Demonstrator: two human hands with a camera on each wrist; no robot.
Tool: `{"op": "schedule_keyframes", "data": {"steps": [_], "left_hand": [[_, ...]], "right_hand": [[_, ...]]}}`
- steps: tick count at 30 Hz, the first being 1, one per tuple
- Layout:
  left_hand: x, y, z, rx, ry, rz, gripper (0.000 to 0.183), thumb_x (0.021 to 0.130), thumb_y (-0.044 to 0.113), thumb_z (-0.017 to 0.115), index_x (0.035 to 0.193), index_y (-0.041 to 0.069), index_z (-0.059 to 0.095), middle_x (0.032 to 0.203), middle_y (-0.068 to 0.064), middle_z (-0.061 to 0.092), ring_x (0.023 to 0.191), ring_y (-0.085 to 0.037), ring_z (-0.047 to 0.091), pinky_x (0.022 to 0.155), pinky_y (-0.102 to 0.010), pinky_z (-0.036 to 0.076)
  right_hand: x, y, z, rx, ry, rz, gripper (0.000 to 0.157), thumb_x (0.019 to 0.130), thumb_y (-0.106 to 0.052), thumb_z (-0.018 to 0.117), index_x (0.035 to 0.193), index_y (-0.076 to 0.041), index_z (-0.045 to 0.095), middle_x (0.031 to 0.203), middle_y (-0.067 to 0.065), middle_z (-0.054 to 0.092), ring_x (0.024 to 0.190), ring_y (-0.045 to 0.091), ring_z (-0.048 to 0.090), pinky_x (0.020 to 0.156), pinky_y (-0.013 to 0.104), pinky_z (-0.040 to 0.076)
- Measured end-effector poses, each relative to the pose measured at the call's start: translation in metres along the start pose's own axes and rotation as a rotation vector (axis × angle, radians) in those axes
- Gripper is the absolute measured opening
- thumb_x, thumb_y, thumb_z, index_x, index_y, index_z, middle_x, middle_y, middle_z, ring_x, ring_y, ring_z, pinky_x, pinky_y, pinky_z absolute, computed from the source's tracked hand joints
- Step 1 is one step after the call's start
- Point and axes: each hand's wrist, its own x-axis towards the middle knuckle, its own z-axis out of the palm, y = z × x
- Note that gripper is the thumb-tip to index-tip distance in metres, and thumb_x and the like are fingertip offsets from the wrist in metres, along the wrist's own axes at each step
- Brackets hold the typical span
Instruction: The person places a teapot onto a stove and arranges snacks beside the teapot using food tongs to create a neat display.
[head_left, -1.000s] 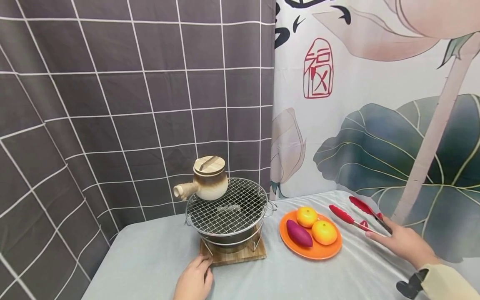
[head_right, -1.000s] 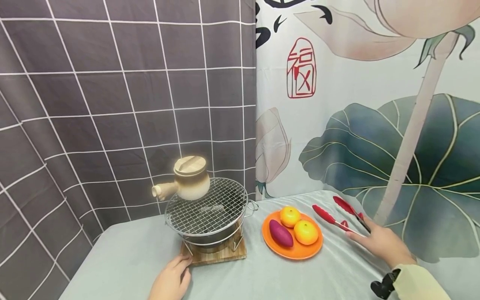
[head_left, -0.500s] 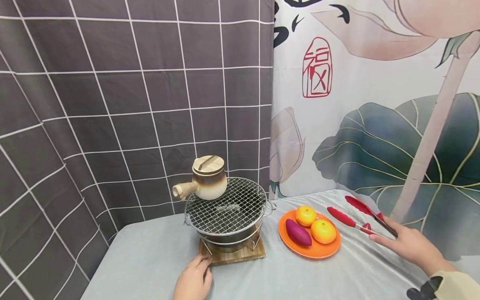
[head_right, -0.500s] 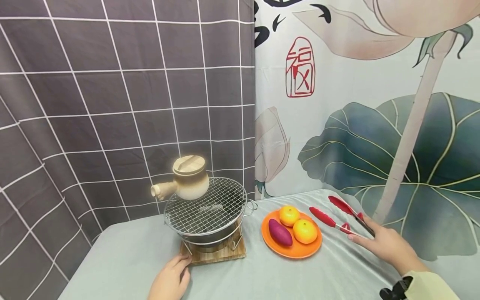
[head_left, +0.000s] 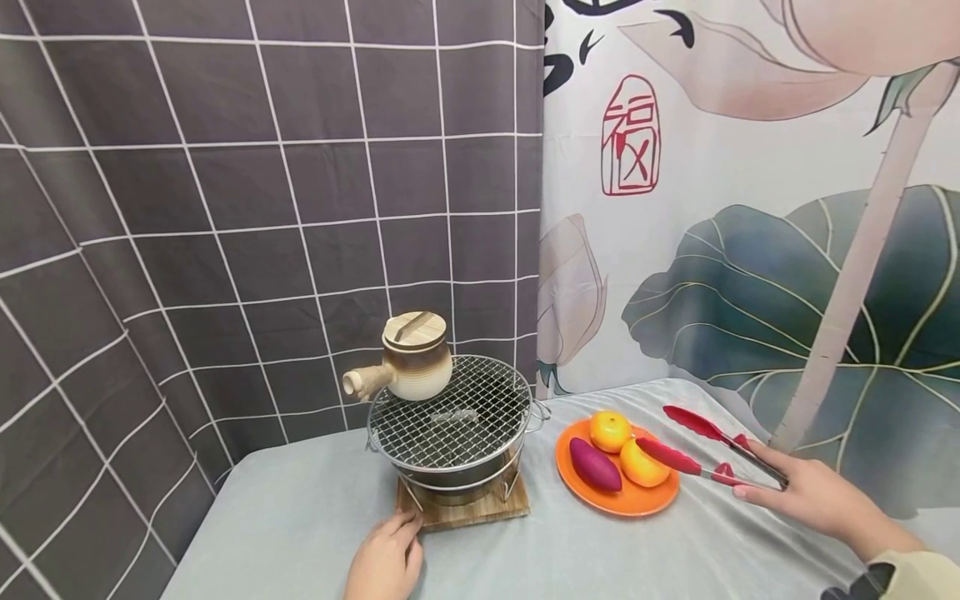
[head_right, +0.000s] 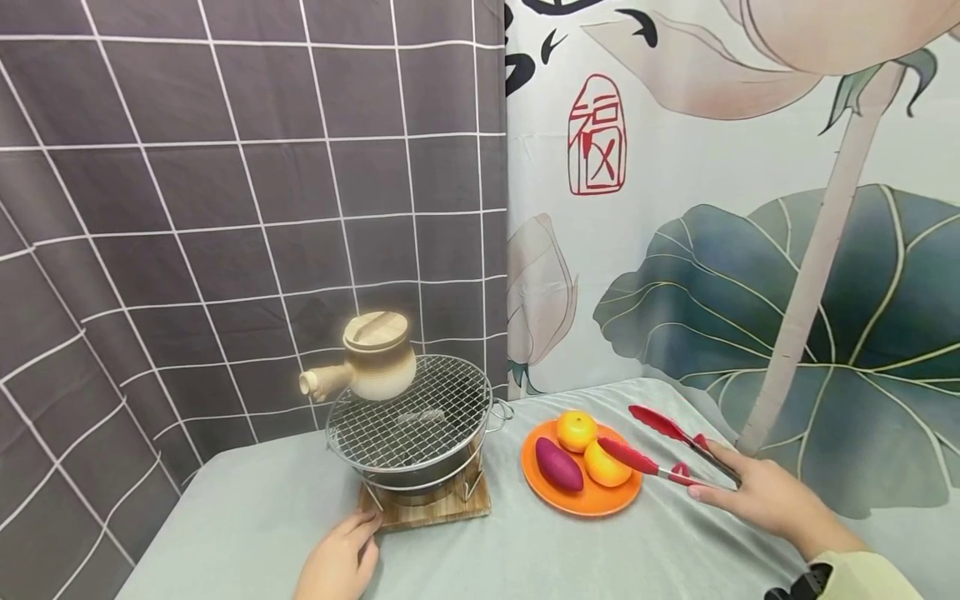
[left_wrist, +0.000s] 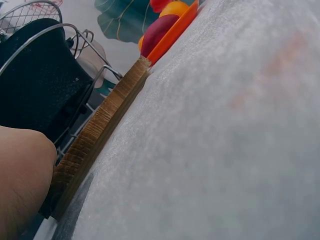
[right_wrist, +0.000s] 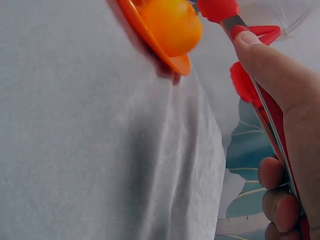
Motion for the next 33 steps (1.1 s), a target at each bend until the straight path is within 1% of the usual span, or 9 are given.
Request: {"op": "schedule_keyframes", "data": {"steps": [4,9,12,16,19,21,24,26,33], "left_hand": [[0.000,0.000,0.000,0.006,-0.017,-0.004,0.023,0.079,0.006,0.070,0.100,0.006,0.078,0.105,-0.005,0.074,0.101,-0.027,0.071,0.083,-0.056,0.057],[0.000,0.001,0.000,0.007,0.009,0.013,0.022,0.077,0.006,0.071,0.098,0.007,0.079,0.103,-0.004,0.073,0.098,-0.025,0.071,0.081,-0.056,0.057],[0.000,0.000,0.001,0.005,0.027,0.028,0.022,0.076,0.007,0.072,0.098,0.008,0.078,0.102,-0.003,0.073,0.097,-0.026,0.071,0.080,-0.056,0.057],[0.000,-0.002,0.003,0.011,0.050,0.033,0.022,0.076,0.007,0.072,0.097,0.008,0.079,0.101,-0.003,0.073,0.095,-0.025,0.071,0.079,-0.056,0.057],[-0.001,-0.002,0.004,0.020,0.069,0.044,0.023,0.074,0.006,0.072,0.096,0.008,0.078,0.100,-0.002,0.073,0.094,-0.024,0.071,0.079,-0.054,0.057],[-0.001,-0.003,0.005,0.023,0.084,0.056,0.023,0.073,0.007,0.073,0.095,0.009,0.078,0.099,-0.002,0.072,0.094,-0.023,0.071,0.078,-0.054,0.057],[-0.002,-0.004,0.007,0.024,0.099,0.068,0.024,0.072,0.007,0.074,0.095,0.010,0.078,0.100,-0.002,0.072,0.094,-0.023,0.070,0.078,-0.054,0.056],[-0.002,-0.004,0.007,0.027,0.108,0.071,0.023,0.071,0.008,0.074,0.094,0.010,0.078,0.099,-0.001,0.072,0.093,-0.023,0.070,0.077,-0.054,0.056],[-0.002,-0.004,0.008,0.027,0.126,0.075,0.024,0.070,0.007,0.074,0.094,0.009,0.078,0.099,-0.001,0.072,0.092,-0.022,0.070,0.077,-0.054,0.056]], "right_hand": [[-0.001,-0.004,0.001,0.006,-0.006,-0.031,0.089,0.091,-0.058,0.064,0.147,0.008,0.041,0.118,0.037,0.061,0.094,0.038,0.066,0.067,0.058,0.058],[-0.004,-0.007,0.003,0.026,-0.021,-0.041,0.087,0.091,-0.055,0.065,0.148,0.006,0.041,0.111,0.025,0.067,0.084,0.025,0.061,0.061,0.042,0.055],[-0.006,-0.009,0.004,0.029,-0.026,-0.053,0.086,0.091,-0.054,0.065,0.149,0.005,0.041,0.101,0.016,0.068,0.080,0.022,0.058,0.058,0.036,0.048],[-0.007,-0.011,0.008,0.026,-0.041,-0.060,0.085,0.091,-0.055,0.065,0.150,0.003,0.042,0.089,0.007,0.065,0.076,0.021,0.055,0.054,0.033,0.041],[-0.008,-0.013,0.011,0.028,-0.061,-0.032,0.086,0.090,-0.057,0.065,0.151,0.000,0.042,0.085,0.004,0.062,0.074,0.020,0.054,0.051,0.031,0.040],[-0.008,-0.014,0.012,0.026,-0.070,-0.025,0.086,0.090,-0.058,0.064,0.151,-0.001,0.041,0.086,0.005,0.062,0.075,0.020,0.055,0.051,0.031,0.044],[-0.008,-0.014,0.014,0.020,-0.066,-0.036,0.086,0.089,-0.058,0.066,0.150,-0.001,0.043,0.097,0.011,0.067,0.079,0.022,0.057,0.054,0.034,0.050],[-0.008,-0.013,0.015,0.008,-0.056,-0.057,0.085,0.090,-0.058,0.066,0.149,0.000,0.044,0.110,0.018,0.068,0.085,0.024,0.059,0.058,0.041,0.055],[-0.006,-0.012,0.021,-0.009,-0.039,-0.080,0.086,0.089,-0.059,0.066,0.147,0.001,0.046,0.122,0.029,0.064,0.092,0.028,0.062,0.067,0.056,0.058]]}}
